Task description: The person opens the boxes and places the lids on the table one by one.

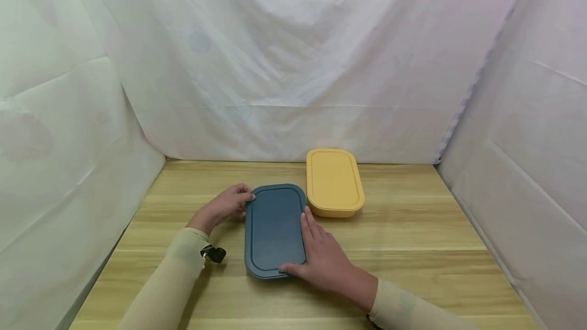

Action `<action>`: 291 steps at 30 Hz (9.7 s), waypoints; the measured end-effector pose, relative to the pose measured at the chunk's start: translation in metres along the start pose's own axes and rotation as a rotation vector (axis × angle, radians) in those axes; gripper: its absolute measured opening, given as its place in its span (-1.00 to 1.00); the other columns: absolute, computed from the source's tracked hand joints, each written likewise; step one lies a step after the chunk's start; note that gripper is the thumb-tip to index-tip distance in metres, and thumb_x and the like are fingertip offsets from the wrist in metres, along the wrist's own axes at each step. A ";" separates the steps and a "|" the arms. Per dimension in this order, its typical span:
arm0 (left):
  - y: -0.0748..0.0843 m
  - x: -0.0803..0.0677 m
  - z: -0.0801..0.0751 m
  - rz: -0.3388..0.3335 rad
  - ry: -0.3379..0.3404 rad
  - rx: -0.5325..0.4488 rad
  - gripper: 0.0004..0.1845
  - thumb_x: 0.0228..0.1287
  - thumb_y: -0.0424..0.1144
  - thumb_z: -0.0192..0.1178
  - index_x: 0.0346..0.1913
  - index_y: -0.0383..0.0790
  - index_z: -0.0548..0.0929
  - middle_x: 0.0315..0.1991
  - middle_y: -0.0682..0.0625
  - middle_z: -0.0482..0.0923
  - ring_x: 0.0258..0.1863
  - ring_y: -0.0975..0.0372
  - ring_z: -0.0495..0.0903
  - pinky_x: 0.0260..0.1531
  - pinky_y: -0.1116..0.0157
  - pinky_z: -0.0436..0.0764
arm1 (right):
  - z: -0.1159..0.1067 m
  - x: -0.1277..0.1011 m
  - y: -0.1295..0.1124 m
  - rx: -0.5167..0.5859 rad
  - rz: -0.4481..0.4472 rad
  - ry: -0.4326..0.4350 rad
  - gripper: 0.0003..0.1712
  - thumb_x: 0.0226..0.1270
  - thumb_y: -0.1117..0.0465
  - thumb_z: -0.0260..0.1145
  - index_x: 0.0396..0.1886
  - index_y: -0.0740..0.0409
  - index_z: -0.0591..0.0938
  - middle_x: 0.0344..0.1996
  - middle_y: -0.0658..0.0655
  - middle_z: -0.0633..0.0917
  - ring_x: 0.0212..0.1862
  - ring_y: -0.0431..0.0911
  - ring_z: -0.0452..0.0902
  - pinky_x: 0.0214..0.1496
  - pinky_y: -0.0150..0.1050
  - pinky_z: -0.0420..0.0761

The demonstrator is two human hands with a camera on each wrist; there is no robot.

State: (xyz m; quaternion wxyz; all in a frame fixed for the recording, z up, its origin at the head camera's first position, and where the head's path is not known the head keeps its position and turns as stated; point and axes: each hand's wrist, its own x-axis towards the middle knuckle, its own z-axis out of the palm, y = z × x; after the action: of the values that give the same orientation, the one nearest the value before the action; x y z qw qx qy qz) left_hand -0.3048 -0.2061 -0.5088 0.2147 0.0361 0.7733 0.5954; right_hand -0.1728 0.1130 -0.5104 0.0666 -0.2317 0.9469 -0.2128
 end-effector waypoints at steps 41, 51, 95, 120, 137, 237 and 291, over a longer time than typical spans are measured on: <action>0.039 -0.001 0.017 0.042 0.137 0.513 -0.49 0.52 -0.01 0.44 0.28 -0.31 0.66 0.16 -0.19 0.68 -0.01 0.03 0.64 0.08 -0.04 0.65 | -0.004 0.000 -0.004 0.020 0.018 -0.042 0.52 0.37 -0.72 0.17 0.84 0.26 -0.13 0.82 0.22 -0.27 0.57 0.30 0.40 0.36 0.20 0.63; 0.047 -0.002 0.022 0.054 0.153 0.617 -0.40 0.51 -0.03 0.46 0.38 -0.39 0.66 0.25 -0.28 0.69 0.09 -0.03 0.73 0.12 -0.07 0.71 | -0.004 0.000 -0.003 0.024 0.026 -0.051 0.53 0.35 -0.75 0.15 0.84 0.23 -0.15 0.82 0.18 -0.29 0.60 0.29 0.36 0.39 0.20 0.60; 0.060 -0.004 0.026 0.058 0.134 0.754 -0.53 0.47 -0.11 0.47 0.21 -0.41 0.72 -0.04 -0.16 0.75 -0.19 0.10 0.67 -0.08 0.05 0.70 | -0.006 0.000 -0.006 0.017 0.017 -0.032 0.50 0.39 -0.70 0.19 0.83 0.29 -0.10 0.82 0.26 -0.22 0.64 0.30 0.30 0.45 0.23 0.55; 0.061 -0.004 0.031 0.076 0.149 0.790 -0.67 0.47 -0.12 0.48 -0.01 -0.35 0.72 -0.29 -0.07 0.65 -0.33 0.12 0.58 -0.25 0.15 0.57 | -0.005 0.001 -0.006 0.012 0.016 -0.032 0.50 0.39 -0.70 0.19 0.83 0.30 -0.09 0.82 0.27 -0.21 0.63 0.31 0.30 0.44 0.23 0.56; 0.060 -0.005 0.031 0.105 0.148 0.788 -0.53 0.48 -0.09 0.48 0.19 -0.42 0.72 -0.10 -0.14 0.72 -0.23 0.11 0.65 -0.13 0.08 0.68 | -0.005 0.000 -0.006 0.018 0.023 -0.030 0.50 0.39 -0.70 0.20 0.83 0.29 -0.09 0.82 0.26 -0.22 0.61 0.31 0.34 0.42 0.23 0.58; 0.052 0.000 0.030 0.143 0.177 0.781 -0.44 0.50 -0.05 0.47 0.30 -0.42 0.67 0.21 -0.26 0.59 -0.03 0.02 0.62 0.02 0.01 0.69 | -0.007 0.002 -0.007 -0.004 0.030 -0.032 0.50 0.39 -0.69 0.22 0.83 0.29 -0.10 0.82 0.26 -0.24 0.59 0.31 0.36 0.40 0.21 0.59; 0.055 0.000 0.030 0.154 0.183 0.787 -0.50 0.50 -0.07 0.48 0.25 -0.40 0.68 0.03 -0.17 0.56 -0.14 0.05 0.55 -0.08 0.05 0.63 | -0.006 0.003 -0.005 -0.001 0.033 -0.033 0.52 0.37 -0.72 0.19 0.84 0.27 -0.12 0.82 0.23 -0.27 0.64 0.30 0.29 0.43 0.22 0.57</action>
State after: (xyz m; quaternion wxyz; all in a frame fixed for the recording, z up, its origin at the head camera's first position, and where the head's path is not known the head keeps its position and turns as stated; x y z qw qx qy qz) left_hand -0.3041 -0.1631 -0.4632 0.0699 0.1201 0.9530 0.2693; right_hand -0.1742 0.1096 -0.5029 0.0856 -0.2196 0.9495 -0.2072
